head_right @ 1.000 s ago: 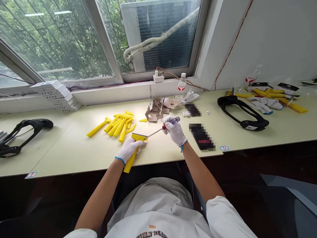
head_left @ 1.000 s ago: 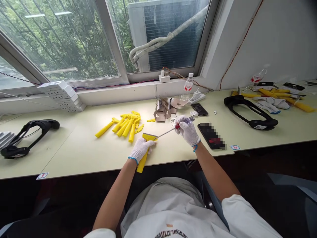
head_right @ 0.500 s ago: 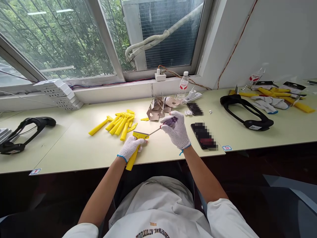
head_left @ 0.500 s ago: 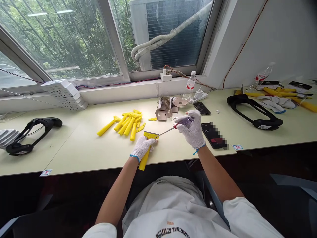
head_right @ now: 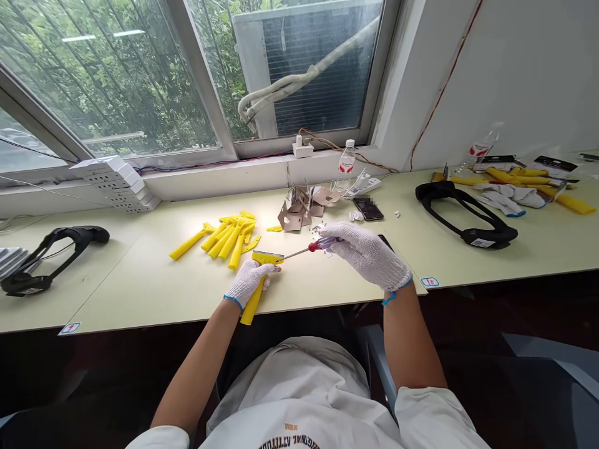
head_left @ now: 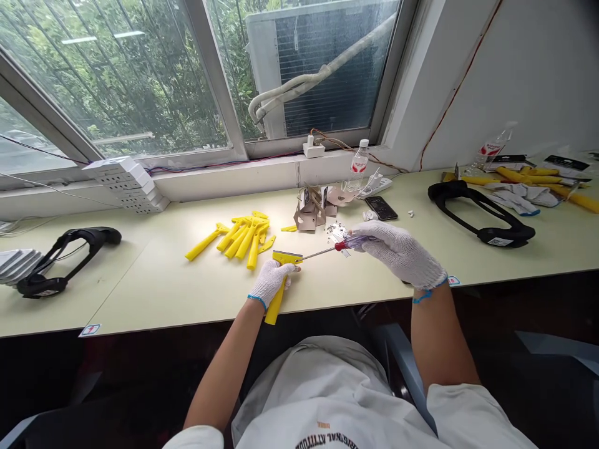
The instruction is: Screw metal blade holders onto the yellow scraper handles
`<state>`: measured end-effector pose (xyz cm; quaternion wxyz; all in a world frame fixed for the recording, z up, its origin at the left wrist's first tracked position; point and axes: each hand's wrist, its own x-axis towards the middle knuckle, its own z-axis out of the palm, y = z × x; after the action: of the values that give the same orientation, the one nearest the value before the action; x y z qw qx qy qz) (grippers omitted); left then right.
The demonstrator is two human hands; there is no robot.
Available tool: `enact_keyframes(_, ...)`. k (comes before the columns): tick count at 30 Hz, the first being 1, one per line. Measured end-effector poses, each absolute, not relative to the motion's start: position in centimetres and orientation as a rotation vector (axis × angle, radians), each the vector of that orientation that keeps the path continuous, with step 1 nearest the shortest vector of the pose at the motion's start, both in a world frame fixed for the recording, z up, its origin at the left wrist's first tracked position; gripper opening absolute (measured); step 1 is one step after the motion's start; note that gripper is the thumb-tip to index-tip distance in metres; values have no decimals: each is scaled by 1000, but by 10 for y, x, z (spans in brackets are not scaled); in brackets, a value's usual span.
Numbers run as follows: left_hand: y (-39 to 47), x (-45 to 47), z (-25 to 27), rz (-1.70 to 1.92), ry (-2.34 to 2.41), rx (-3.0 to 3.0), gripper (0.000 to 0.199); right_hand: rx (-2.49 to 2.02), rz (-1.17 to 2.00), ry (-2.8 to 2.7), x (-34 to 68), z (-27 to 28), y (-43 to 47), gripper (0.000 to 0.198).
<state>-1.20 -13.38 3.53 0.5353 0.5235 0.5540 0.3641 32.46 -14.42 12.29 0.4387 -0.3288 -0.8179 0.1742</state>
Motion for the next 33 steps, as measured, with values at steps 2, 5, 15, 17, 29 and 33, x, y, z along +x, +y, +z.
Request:
enact_keyframes(2,-134,-11,35,858,1320,1249,24,-833,409,-2058,328,124,-148,28)
enact_keyframes(5,-134,-9,34,877,1309,1245,23,-871,483,-2034,329,125,-153,27)
enact_keyframes(15,-129,-9,21,843,1358,1280,35,-1027,67,-2019,307,132,-164,18)
enact_keyframes(17,-128,-9,20,817,1372,1281,38,-1076,12,-2006,304,131,-162,20)
enact_keyframes(29,-127,-9,24,795,1367,1329,43,-881,184,-2131,307,138,-164,7)
enact_keyframes(33,-129,-9,22,829,1347,1331,46,-931,121,-2197,307,137,-165,9)
